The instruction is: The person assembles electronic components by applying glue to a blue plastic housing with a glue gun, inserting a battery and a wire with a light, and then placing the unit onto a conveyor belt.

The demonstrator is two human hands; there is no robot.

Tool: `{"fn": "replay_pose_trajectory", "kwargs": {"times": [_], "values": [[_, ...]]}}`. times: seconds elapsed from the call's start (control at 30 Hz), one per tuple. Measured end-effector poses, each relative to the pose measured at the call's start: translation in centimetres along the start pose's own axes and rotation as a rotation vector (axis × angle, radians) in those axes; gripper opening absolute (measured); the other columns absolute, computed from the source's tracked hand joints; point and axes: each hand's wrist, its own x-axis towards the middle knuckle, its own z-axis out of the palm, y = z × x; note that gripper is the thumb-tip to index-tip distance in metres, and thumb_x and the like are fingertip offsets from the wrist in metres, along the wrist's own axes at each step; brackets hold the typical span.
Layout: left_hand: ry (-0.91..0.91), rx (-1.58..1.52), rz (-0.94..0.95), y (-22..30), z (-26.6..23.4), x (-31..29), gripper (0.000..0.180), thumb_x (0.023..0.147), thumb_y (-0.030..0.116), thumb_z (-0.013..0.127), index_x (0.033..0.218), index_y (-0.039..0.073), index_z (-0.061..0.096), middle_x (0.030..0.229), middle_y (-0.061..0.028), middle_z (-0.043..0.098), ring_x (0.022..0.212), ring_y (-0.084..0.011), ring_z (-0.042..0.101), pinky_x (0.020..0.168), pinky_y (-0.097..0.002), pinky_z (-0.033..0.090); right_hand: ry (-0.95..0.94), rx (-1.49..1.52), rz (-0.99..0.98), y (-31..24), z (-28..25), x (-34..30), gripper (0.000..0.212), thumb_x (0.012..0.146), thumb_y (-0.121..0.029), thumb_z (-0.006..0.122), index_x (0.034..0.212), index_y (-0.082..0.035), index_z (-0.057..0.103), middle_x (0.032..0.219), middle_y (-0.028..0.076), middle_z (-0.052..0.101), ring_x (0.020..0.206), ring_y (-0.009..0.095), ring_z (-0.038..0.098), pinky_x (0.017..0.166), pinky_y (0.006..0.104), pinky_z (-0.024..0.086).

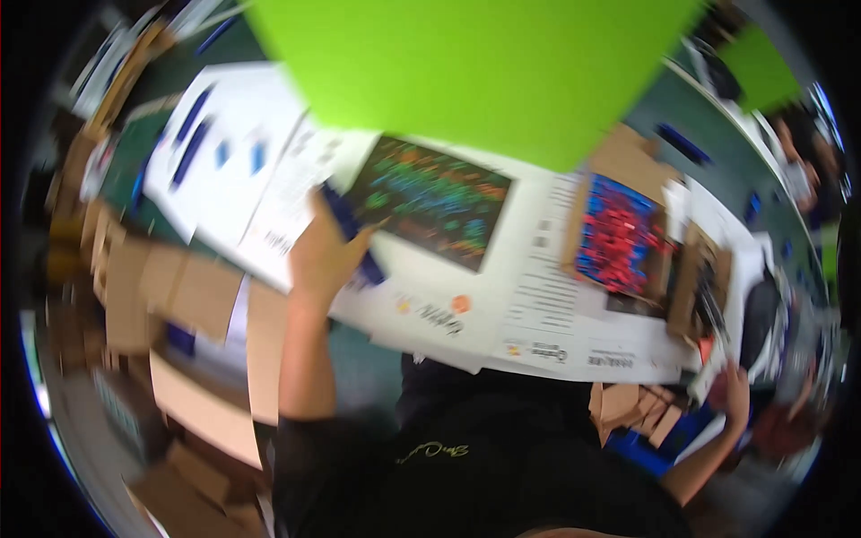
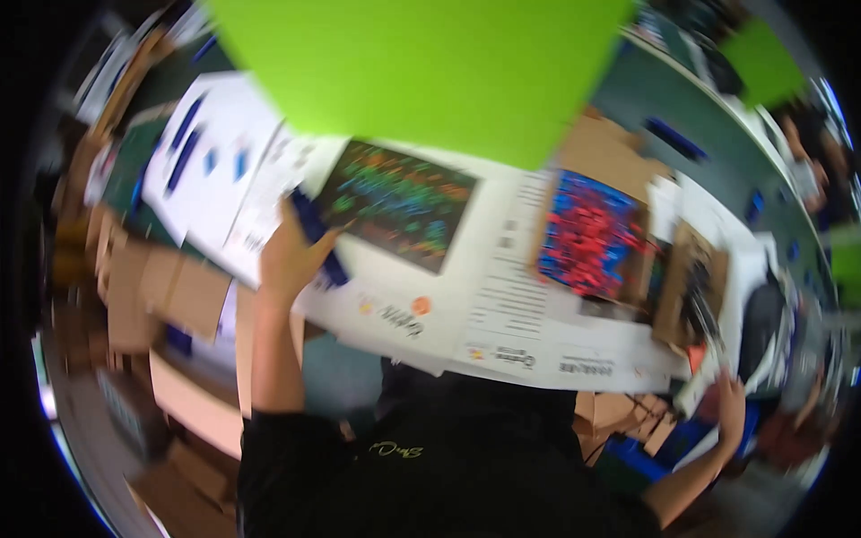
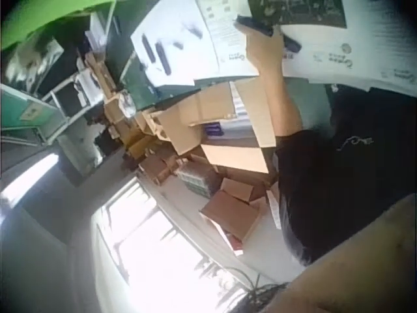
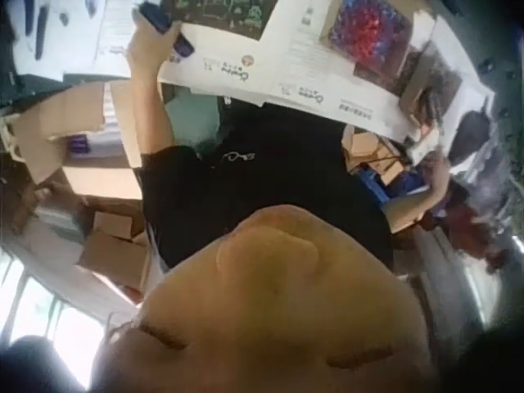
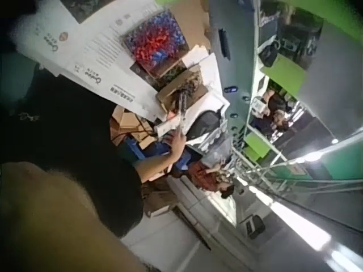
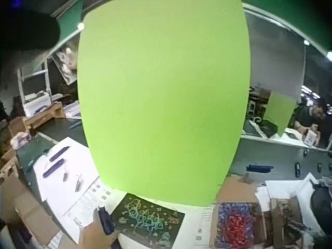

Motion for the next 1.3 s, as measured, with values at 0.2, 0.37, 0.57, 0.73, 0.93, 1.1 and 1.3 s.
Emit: {"fn": "replay_pose_trajectory", "kwargs": {"times": [0.2,0.37,0.57,0.73,0.93,1.1,1.3], "values": [[-0.04,-0.637,0.115,2.5,0.7,-0.3,0.053,0.078,0.006,0.06,0.124,-0.003,0.035,0.078,-0.0083,0.053,0.06,-0.0172,0.054,0.058,-0.0276,0.046,0.034,0.397,0.223,0.1,3.3,-1.4,0.041,0.083,-0.04,0.058,0.089,0.001,0.059,0.066,0.004,0.06,0.043,0.01,0.056,0.035,0.0215,0.042],[-0.655,-1.597,-0.12,9.1,2.8,-5.4,0.032,0.08,0.012,0.057,0.108,0.002,0.044,0.085,-0.0081,0.055,0.062,-0.0141,0.055,0.05,-0.027,0.048,-0.061,0.583,0.06,0.1,3.8,-1.3,0.028,0.083,-0.021,0.06,0.098,0.003,0.056,0.079,0.004,0.061,0.062,0.012,0.058,0.061,0.0247,0.047],[-1.083,-1.946,-0.181,12.8,9.0,-9.0,0.043,0.083,0.016,0.053,0.123,0.005,0.039,0.082,-0.0048,0.049,0.068,-0.0148,0.046,0.056,-0.0279,0.039,0.263,0.284,-0.317,-5.1,3.7,-4.4,0.036,0.075,-0.009,0.06,0.108,0.001,0.049,0.093,0.007,0.057,0.076,0.013,0.056,0.065,0.0243,0.044],[-1.174,-1.928,-0.315,12.7,8.8,-9.0,0.043,0.089,0.026,0.043,0.126,0.005,0.037,0.085,-0.0069,0.052,0.068,-0.0162,0.048,0.059,-0.0297,0.039,0.068,0.494,-0.057,-6.0,4.4,-4.2,0.024,0.072,-0.009,0.058,0.095,0.0,0.053,0.071,0.007,0.058,0.048,0.017,0.053,0.045,0.0284,0.045],[-1.138,-1.996,-0.226,12.5,9.0,-9.1,0.049,0.094,0.033,0.024,0.132,0.002,0.032,0.088,-0.0095,0.054,0.068,-0.0179,0.051,0.061,-0.0316,0.041,0.186,0.135,-0.107,-8.9,2.1,-6.3,0.023,0.077,-0.02,0.065,0.088,-0.001,0.058,0.068,0.004,0.058,0.052,0.009,0.053,0.043,0.0246,0.04],[-1.099,-1.881,-0.251,13.3,8.8,-9.1,0.049,0.096,0.034,0.024,0.131,0.002,0.033,0.088,-0.0095,0.055,0.067,-0.0176,0.05,0.06,-0.0307,0.041,0.38,0.112,-0.191,-8.6,-0.7,-7.5,0.023,0.077,-0.017,0.065,0.09,0.0,0.059,0.071,0.003,0.059,0.057,0.009,0.053,0.049,0.0231,0.039],[-1.097,-1.869,-0.251,13.4,8.9,-9.3,0.048,0.096,0.034,0.024,0.131,0.002,0.033,0.087,-0.0095,0.055,0.067,-0.0175,0.051,0.06,-0.0302,0.042,0.283,0.329,-0.146,-7.1,-1.0,-6.3,0.025,0.077,-0.013,0.064,0.095,0.002,0.055,0.079,0.006,0.059,0.06,0.012,0.054,0.054,0.0242,0.042]]}}
